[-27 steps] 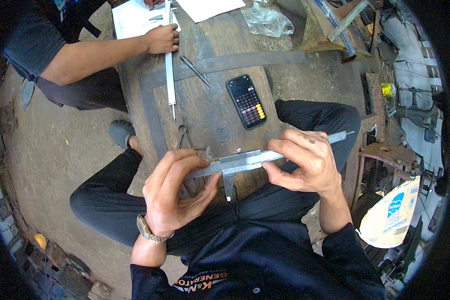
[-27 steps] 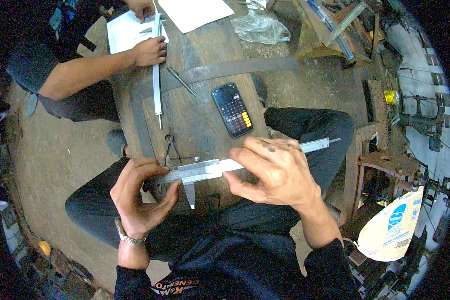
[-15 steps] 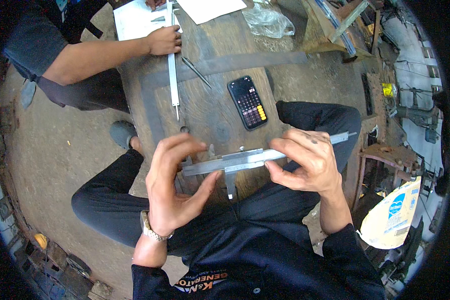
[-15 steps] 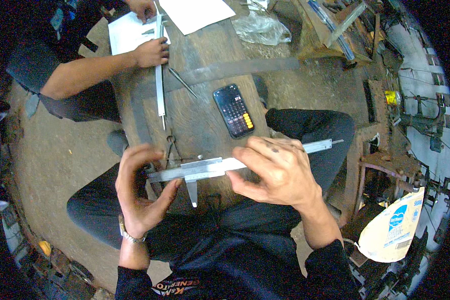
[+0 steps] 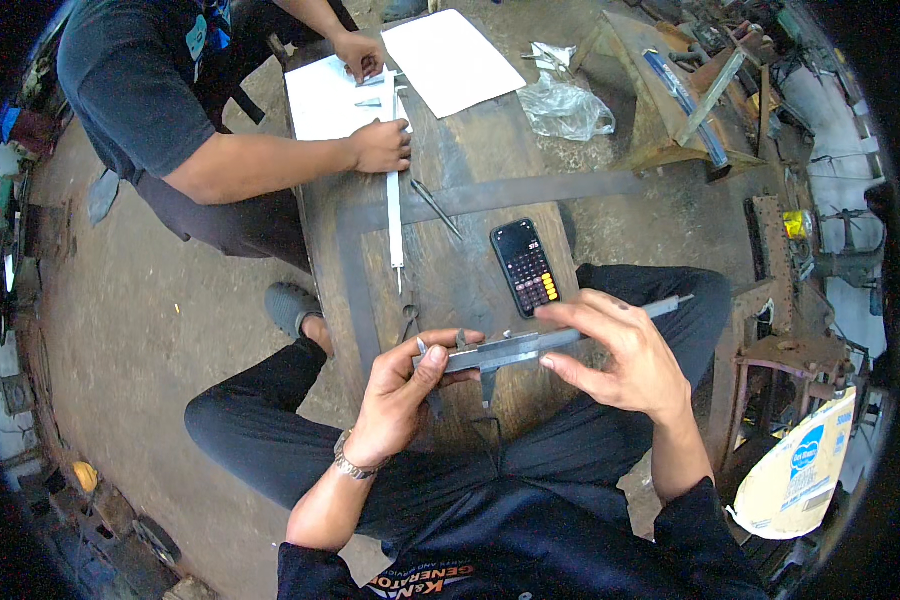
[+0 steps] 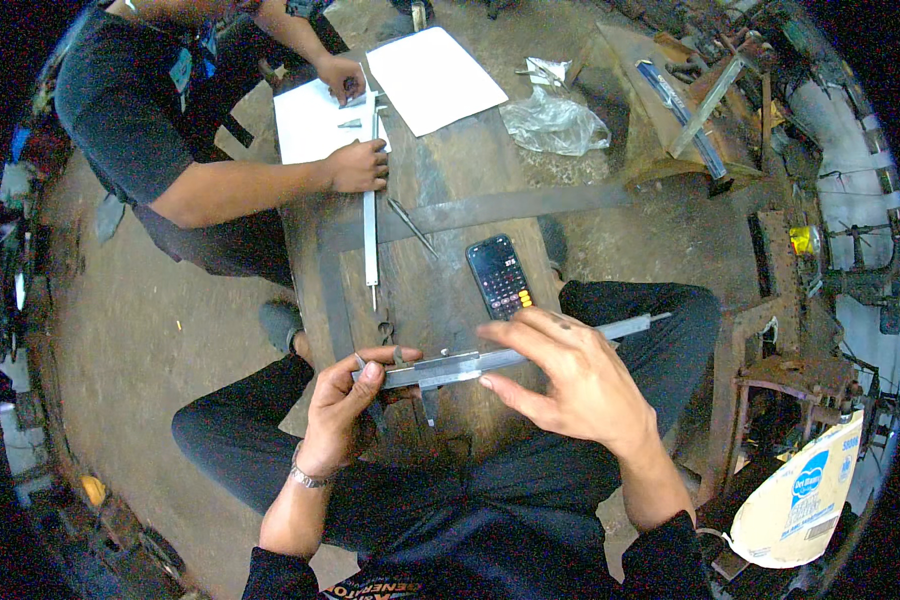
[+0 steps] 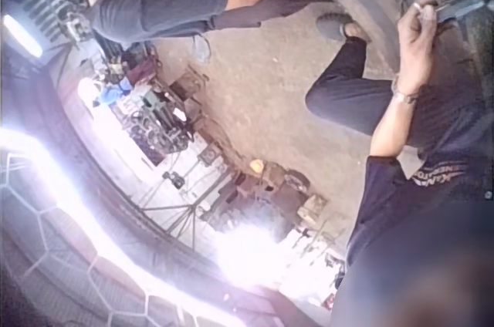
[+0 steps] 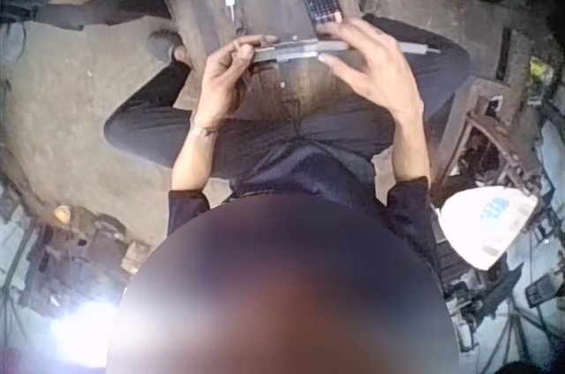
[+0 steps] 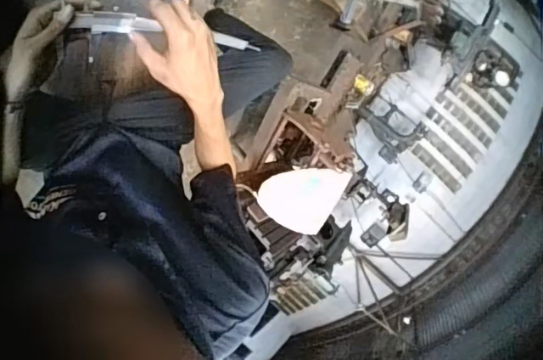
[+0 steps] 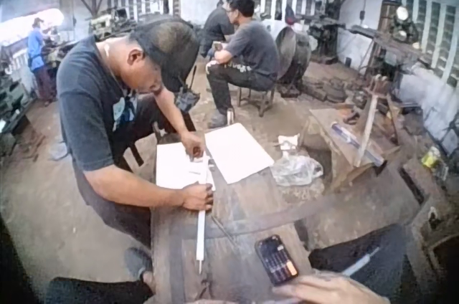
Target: The person measures a white sheet metal piece with a vernier caliper and marks it with a pen. They then use a compass to scribe arcs on the sheet and hand it to a coworker, who continues marking the sheet with the compass.
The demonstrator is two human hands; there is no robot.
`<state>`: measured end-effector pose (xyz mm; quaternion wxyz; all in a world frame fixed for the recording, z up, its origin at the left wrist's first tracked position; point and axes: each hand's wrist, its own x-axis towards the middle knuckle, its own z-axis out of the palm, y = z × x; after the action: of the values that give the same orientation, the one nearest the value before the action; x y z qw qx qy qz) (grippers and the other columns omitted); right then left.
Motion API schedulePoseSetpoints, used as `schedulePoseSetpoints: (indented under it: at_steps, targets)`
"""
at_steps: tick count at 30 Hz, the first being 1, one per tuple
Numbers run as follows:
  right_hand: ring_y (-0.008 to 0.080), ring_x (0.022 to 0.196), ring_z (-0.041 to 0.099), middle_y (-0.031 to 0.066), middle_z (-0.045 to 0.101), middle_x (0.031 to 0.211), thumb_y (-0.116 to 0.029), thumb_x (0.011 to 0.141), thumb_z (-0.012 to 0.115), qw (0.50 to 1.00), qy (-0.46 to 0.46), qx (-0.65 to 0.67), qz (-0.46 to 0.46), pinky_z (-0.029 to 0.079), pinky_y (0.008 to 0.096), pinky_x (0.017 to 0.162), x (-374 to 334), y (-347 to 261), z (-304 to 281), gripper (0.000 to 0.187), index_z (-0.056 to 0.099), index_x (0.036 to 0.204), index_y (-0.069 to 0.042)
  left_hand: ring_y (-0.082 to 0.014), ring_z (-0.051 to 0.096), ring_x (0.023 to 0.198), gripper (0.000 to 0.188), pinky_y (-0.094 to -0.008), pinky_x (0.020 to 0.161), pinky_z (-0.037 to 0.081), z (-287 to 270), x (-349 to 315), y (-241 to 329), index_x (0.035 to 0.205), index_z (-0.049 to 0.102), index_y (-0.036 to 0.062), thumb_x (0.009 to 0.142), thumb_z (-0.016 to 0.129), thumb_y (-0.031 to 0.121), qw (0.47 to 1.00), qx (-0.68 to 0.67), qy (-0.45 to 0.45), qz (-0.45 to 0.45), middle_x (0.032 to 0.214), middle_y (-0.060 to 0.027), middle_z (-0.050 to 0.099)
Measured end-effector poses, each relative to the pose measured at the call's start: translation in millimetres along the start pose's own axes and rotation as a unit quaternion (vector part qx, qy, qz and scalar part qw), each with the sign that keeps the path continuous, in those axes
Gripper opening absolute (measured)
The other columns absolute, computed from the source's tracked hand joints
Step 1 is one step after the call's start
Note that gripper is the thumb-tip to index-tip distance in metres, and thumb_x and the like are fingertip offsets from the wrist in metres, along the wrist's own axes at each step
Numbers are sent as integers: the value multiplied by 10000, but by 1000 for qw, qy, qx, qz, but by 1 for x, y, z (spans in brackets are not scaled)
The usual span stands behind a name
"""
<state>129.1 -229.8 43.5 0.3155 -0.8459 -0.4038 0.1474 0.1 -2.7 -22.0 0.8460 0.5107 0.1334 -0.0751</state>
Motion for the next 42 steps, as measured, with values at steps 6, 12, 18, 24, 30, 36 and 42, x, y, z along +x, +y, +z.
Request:
schedulePoseSetpoints:
  at_steps: [6, 12, 18, 24, 30, 36, 42]
  targets:
    - [364, 928, 643, 156, 636, 994, -134, 917, 678, 996, -18, 83, -39, 514, 432, 818, 27, -7, 11, 219, 647, 1098, -15, -179, 628, 1130, 415, -368, 982, 556, -1, -1, 1, 1292, 601, -58, 1087, 466, 277, 1000, 16, 1, 17, 1270, -123, 647]
    - [373, 825, 632, 155, 630, 910, -107, 923, 663, 990, -56, 120, -44, 500, 448, 746, 46, -6, 20, 120, 642, 986, -8, -184, 622, 1145, 385, -375, 990, 553, -6, -2, -2, 1299, 595, -54, 1091, 457, 240, 1000, 11, 7, 27, 1277, -123, 646]
    - [370, 851, 637, 164, 634, 881, -107, 920, 668, 987, -112, 114, -16, 492, 445, 753, 53, -3, 17, 131, 619, 964, 5, -192, 608, 1182, 367, -396, 1032, 533, -5, -3, -2, 1305, 579, -64, 1088, 462, 207, 998, 43, 2, 40, 1323, -131, 629]
    - [385, 855, 616, 178, 614, 881, -117, 918, 666, 985, -151, 87, -11, 480, 460, 754, 59, 1, 18, 157, 589, 929, 19, -61, 479, 752, 339, -245, 668, 423, -2, -4, -6, 1292, 636, 8, 1082, 506, 238, 979, 188, 46, 61, 853, 5, 588]
    - [393, 879, 604, 185, 603, 905, -129, 931, 641, 983, -156, 91, -21, 470, 471, 771, 58, 8, 23, 162, 585, 939, 23, -54, 321, 612, 319, -254, 542, 278, -1, -3, -11, 1285, 659, 49, 1074, 526, 248, 975, 200, 47, 81, 655, 63, 390]
    - [411, 927, 586, 180, 586, 914, -163, 946, 616, 983, -167, 55, -56, 455, 495, 813, 58, 19, 33, 190, 568, 942, 21, -140, 568, 1050, 348, -323, 942, 444, 0, -3, -10, 1279, 626, -23, 1075, 516, 236, 977, 209, 34, 34, 1142, -77, 644]
    - [420, 951, 582, 191, 579, 915, -175, 952, 603, 987, -143, 44, -64, 448, 507, 819, 57, 29, 45, 208, 552, 919, 24, -94, 522, 916, 344, -272, 814, 425, 4, 2, -18, 1276, 635, -16, 1078, 514, 238, 978, 193, 63, 39, 1053, -28, 662]
